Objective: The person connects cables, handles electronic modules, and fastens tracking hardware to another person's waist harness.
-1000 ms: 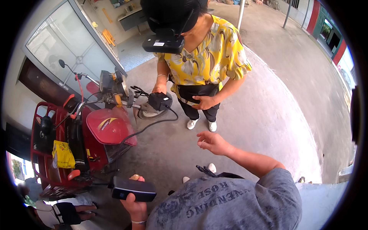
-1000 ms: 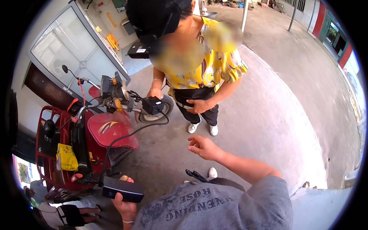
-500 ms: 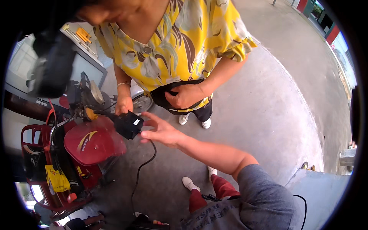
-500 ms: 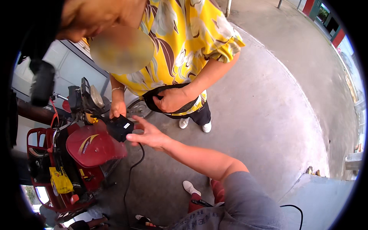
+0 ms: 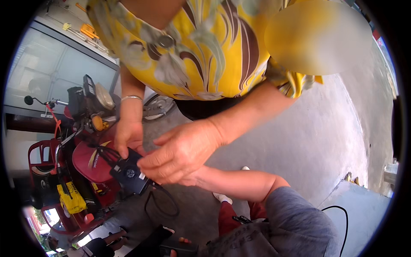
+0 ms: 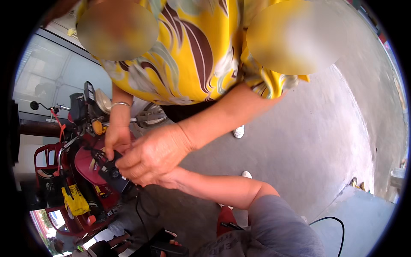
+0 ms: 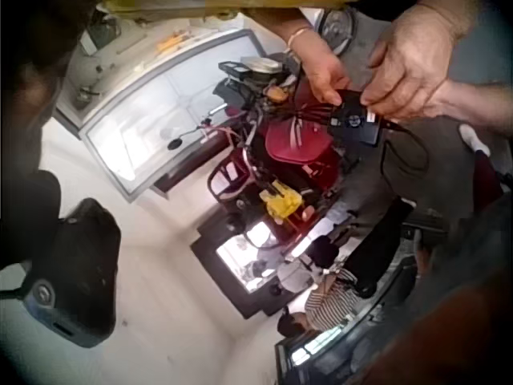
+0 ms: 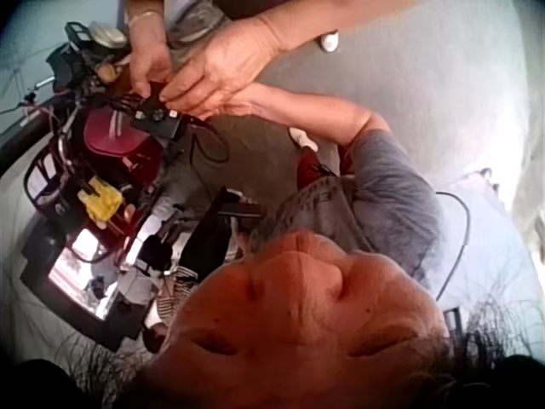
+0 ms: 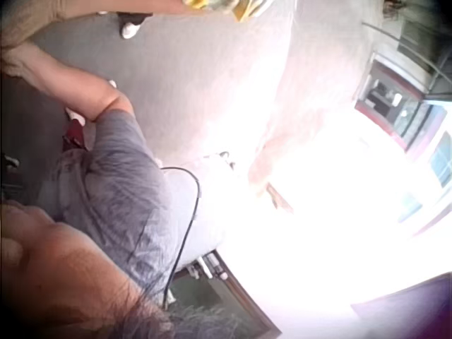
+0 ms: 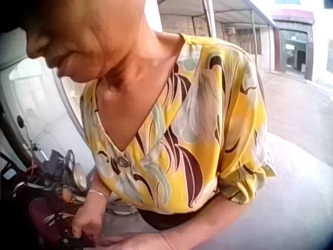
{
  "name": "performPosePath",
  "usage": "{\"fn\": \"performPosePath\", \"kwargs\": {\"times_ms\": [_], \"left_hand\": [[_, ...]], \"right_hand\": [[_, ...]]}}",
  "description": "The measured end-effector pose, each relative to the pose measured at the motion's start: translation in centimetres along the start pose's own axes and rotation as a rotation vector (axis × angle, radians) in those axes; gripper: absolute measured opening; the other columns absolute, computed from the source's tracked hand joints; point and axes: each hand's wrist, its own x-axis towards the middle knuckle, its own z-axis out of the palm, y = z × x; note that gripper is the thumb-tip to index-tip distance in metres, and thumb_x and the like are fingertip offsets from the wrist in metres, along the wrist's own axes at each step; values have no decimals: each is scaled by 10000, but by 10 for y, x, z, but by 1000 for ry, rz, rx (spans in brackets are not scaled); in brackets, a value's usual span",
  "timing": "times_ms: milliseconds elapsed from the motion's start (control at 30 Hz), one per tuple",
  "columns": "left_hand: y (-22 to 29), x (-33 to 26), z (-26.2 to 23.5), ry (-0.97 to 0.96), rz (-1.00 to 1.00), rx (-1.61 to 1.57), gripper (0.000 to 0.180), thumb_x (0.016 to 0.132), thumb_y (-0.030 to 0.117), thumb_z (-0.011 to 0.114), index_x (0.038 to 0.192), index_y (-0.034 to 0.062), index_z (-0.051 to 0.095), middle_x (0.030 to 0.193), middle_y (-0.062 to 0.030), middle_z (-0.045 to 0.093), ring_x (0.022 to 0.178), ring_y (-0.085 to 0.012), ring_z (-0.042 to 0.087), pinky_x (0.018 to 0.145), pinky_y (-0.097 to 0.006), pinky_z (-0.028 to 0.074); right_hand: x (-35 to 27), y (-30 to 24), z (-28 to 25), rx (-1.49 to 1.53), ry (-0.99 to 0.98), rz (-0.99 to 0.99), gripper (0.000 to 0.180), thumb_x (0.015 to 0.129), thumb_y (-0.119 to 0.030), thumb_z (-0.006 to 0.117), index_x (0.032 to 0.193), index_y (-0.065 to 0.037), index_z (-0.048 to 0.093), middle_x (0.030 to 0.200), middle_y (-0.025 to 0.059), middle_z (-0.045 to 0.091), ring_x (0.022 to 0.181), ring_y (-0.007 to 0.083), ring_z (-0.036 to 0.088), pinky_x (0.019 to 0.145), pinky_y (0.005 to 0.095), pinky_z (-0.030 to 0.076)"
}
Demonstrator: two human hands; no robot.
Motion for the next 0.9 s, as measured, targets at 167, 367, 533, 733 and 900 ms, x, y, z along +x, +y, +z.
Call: {"fn": "performPosePath", "kwargs": {"times_ms": [167,367,533,733,900], "left_hand": [[6,31,124,-233,242,-123,563,973,325,559,1409,-15,449,1405,-151,546,1372,-314,460,1178,-490,306],[44,60,203,-286,291,-317,582,899,201,714,1398,34,465,1376,-156,557,1328,-370,498,1132,-506,380],[57,73,212,-340,269,-303,561,898,195,698,1392,64,466,1337,-148,568,1320,-364,511,1100,-522,422],[66,118,217,-480,40,-334,563,849,50,691,1371,63,478,1359,-144,556,1307,-350,519,1088,-507,437],[63,141,241,-620,20,-208,710,781,-59,700,1423,72,426,1304,-85,562,1227,-254,558,1069,-417,453]], "right_hand": [[-21,-19,16,-352,300,-102,339,1006,-290,590,1278,-87,584,1180,79,664,1101,178,636,929,383,539],[-90,-36,82,-1116,885,-53,293,1019,-232,570,1265,-74,586,1195,82,652,1122,239,622,961,453,516],[-137,-45,97,-2363,892,-442,331,1009,-258,565,1251,-32,565,1232,134,617,1182,249,573,998,433,470],[-104,-59,126,-2939,961,-71,511,821,-286,716,1236,-25,572,1172,194,629,1171,326,560,988,468,424],[-93,-34,162,-2804,810,428,652,792,-308,768,1314,1,528,1167,201,643,1162,337,587,1025,434,416]]}}
